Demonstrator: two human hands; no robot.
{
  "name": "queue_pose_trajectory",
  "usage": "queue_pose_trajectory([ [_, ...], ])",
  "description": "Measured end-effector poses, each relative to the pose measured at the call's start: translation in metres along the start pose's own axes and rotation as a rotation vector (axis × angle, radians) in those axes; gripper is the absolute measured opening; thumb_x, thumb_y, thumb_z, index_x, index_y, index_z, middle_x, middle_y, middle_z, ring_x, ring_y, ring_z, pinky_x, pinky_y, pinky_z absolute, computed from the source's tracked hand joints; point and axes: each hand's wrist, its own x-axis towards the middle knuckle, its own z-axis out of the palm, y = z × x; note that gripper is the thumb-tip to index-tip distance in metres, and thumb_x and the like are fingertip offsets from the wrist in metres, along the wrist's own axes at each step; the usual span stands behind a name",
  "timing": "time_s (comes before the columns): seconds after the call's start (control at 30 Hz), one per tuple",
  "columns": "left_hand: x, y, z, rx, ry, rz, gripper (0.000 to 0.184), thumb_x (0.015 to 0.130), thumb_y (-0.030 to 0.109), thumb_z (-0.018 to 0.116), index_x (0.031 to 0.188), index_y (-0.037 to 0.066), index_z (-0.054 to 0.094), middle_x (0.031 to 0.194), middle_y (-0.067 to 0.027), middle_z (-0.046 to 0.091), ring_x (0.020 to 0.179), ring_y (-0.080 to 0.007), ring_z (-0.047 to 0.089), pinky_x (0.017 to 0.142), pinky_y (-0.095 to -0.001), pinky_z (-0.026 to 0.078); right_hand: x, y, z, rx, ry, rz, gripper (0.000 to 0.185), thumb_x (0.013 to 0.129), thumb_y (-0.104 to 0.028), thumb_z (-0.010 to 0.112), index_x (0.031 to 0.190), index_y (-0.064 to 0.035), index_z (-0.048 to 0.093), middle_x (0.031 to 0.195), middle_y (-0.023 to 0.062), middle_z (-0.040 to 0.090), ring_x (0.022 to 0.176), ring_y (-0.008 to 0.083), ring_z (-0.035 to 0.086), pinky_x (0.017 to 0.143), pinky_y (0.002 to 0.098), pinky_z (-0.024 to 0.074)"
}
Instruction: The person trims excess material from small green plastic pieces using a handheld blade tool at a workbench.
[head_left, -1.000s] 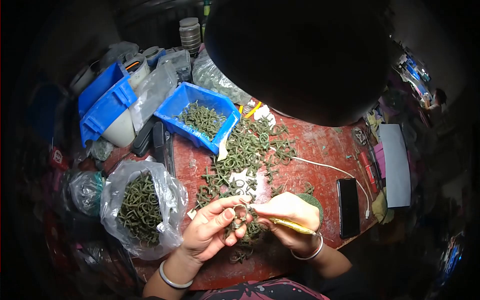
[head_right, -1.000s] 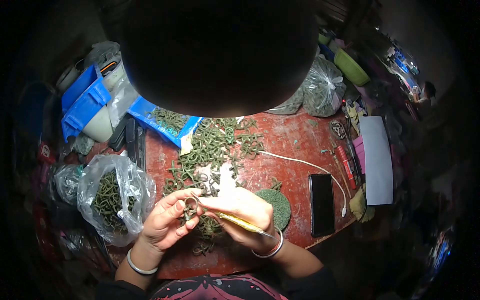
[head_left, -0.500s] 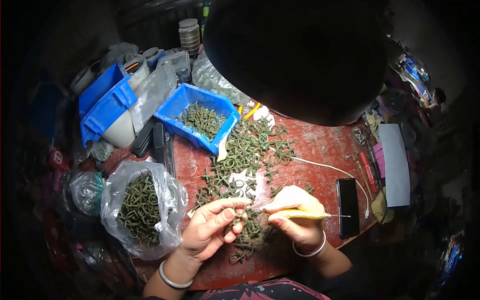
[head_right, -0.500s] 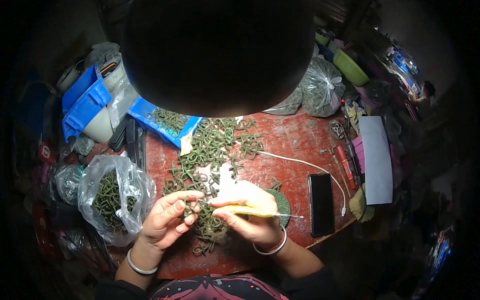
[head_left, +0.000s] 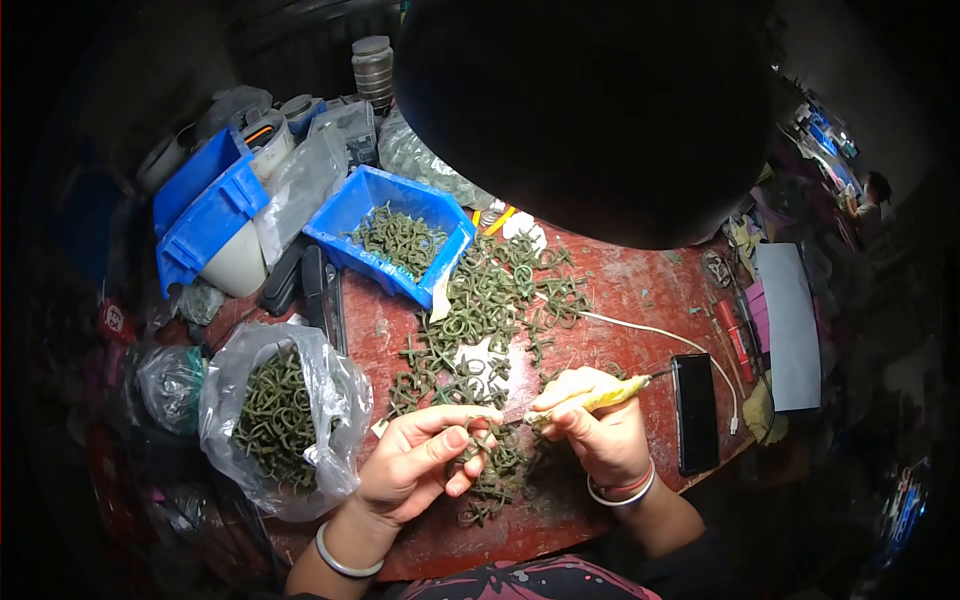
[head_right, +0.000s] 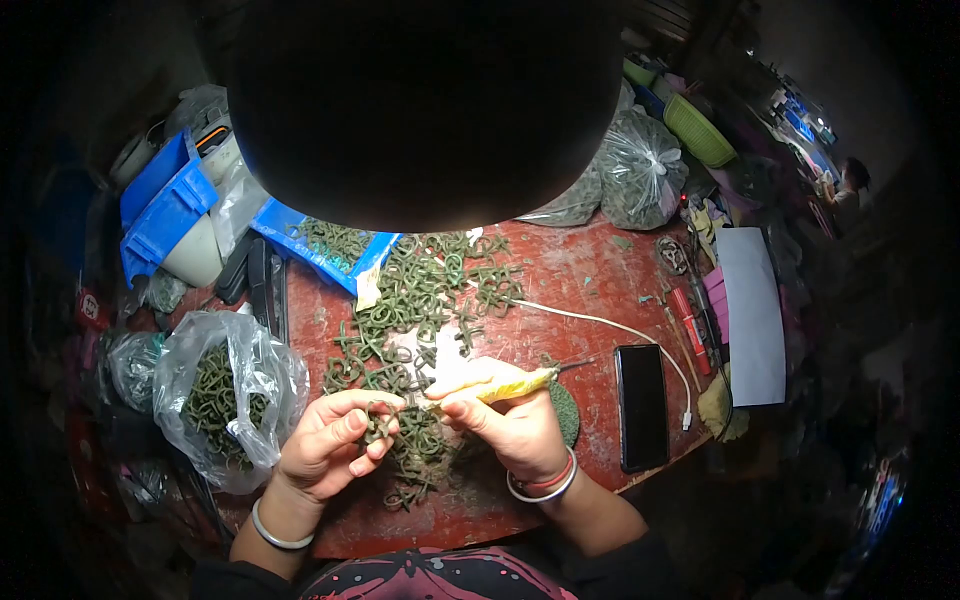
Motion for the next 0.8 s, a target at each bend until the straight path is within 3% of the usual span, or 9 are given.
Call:
queue_pose_trajectory([
  [0.03, 0.0, 0.0, 0.001, 0.0, 0.001, 0.0, 0.035, 0.095, 0.011, 0.056, 0.124, -0.008, 0.053, 0.102, -0.0125, 0.062, 0.077, -0.0118, 0.06, 0.055, -0.0201, 0.049, 0.0, 0.0, 0.001, 0.0, 0.0, 0.001, 0.013, 0.085, -0.004, 0.068, 0.096, 0.0019, 0.069, 0.08, 0.0049, 0.066, 0.072, 0.0106, 0.06, 0.067, 0.0231, 0.0484],
  [0.1, 0.001, -0.001, 0.003, 0.025, 0.014, 0.025, 0.034, 0.094, 0.008, 0.056, 0.124, -0.008, 0.053, 0.101, -0.0126, 0.062, 0.079, -0.0128, 0.061, 0.056, -0.0208, 0.05, 0.0, -0.001, 0.003, -0.333, -0.084, -0.162, 0.015, 0.086, -0.006, 0.068, 0.098, 0.0029, 0.067, 0.082, 0.0058, 0.067, 0.07, 0.0101, 0.061, 0.066, 0.0223, 0.0485],
  [0.17, 0.001, -0.002, 0.005, 0.034, 0.018, 0.037, 0.034, 0.094, 0.007, 0.057, 0.124, -0.008, 0.053, 0.102, -0.0125, 0.062, 0.079, -0.0132, 0.061, 0.057, -0.0212, 0.05, -0.002, -0.001, 0.002, -0.316, -0.121, -0.198, 0.014, 0.087, -0.006, 0.067, 0.098, 0.003, 0.067, 0.086, 0.0074, 0.068, 0.075, 0.0106, 0.063, 0.068, 0.023, 0.0493],
  [0.23, 0.0, -0.001, 0.008, 0.043, 0.021, 0.046, 0.034, 0.093, 0.006, 0.057, 0.124, -0.007, 0.053, 0.102, -0.0125, 0.062, 0.079, -0.0135, 0.061, 0.058, -0.0216, 0.051, -0.005, -0.003, -0.002, -0.019, -0.042, 0.101, 0.012, 0.085, -0.005, 0.068, 0.095, 0.0021, 0.069, 0.089, 0.0091, 0.069, 0.083, 0.0127, 0.064, 0.073, 0.0247, 0.0497],
  [0.27, 0.0, 0.0, 0.011, 0.091, 0.051, 0.049, 0.034, 0.093, 0.005, 0.057, 0.124, -0.007, 0.054, 0.101, -0.012, 0.062, 0.078, -0.0132, 0.061, 0.059, -0.0218, 0.051, -0.005, -0.004, -0.001, -0.019, -0.04, 0.1, 0.012, 0.085, -0.005, 0.068, 0.095, 0.0021, 0.069, 0.089, 0.0091, 0.069, 0.083, 0.0127, 0.064, 0.073, 0.0247, 0.0497],
  [0.43, 0.001, 0.0, 0.007, 0.205, 0.056, 0.059, 0.032, 0.092, 0.004, 0.058, 0.122, -0.006, 0.056, 0.097, -0.0104, 0.063, 0.075, -0.0116, 0.06, 0.062, -0.0221, 0.05, 0.002, -0.006, 0.002, -0.291, -0.153, -0.139, 0.013, 0.081, -0.003, 0.071, 0.093, 0.0016, 0.07, 0.087, 0.0079, 0.07, 0.076, 0.016, 0.065, 0.07, 0.029, 0.0515],
  [0.5, 0.001, -0.001, 0.009, 0.23, 0.089, 0.041, 0.03, 0.092, 0.004, 0.058, 0.12, -0.006, 0.057, 0.095, -0.0096, 0.064, 0.072, -0.0104, 0.059, 0.062, -0.0218, 0.049, 0.004, -0.013, 0.006, -0.664, -0.193, -0.363, 0.014, 0.077, -0.001, 0.073, 0.091, 0.0012, 0.071, 0.087, 0.0095, 0.071, 0.077, 0.0198, 0.066, 0.07, 0.0299, 0.0511],
  [0.8, 0.003, 0.0, 0.013, 0.411, 0.133, 0.107, 0.028, 0.091, 0.003, 0.059, 0.118, -0.005, 0.059, 0.09, -0.0074, 0.062, 0.068, -0.0092, 0.055, 0.061, -0.0208, 0.046, 0.004, -0.012, 0.005, -0.652, -0.282, -0.421, 0.016, 0.073, -0.001, 0.076, 0.088, 0.0003, 0.071, 0.085, 0.0095, 0.07, 0.075, 0.0224, 0.066, 0.068, 0.0322, 0.0518],
])
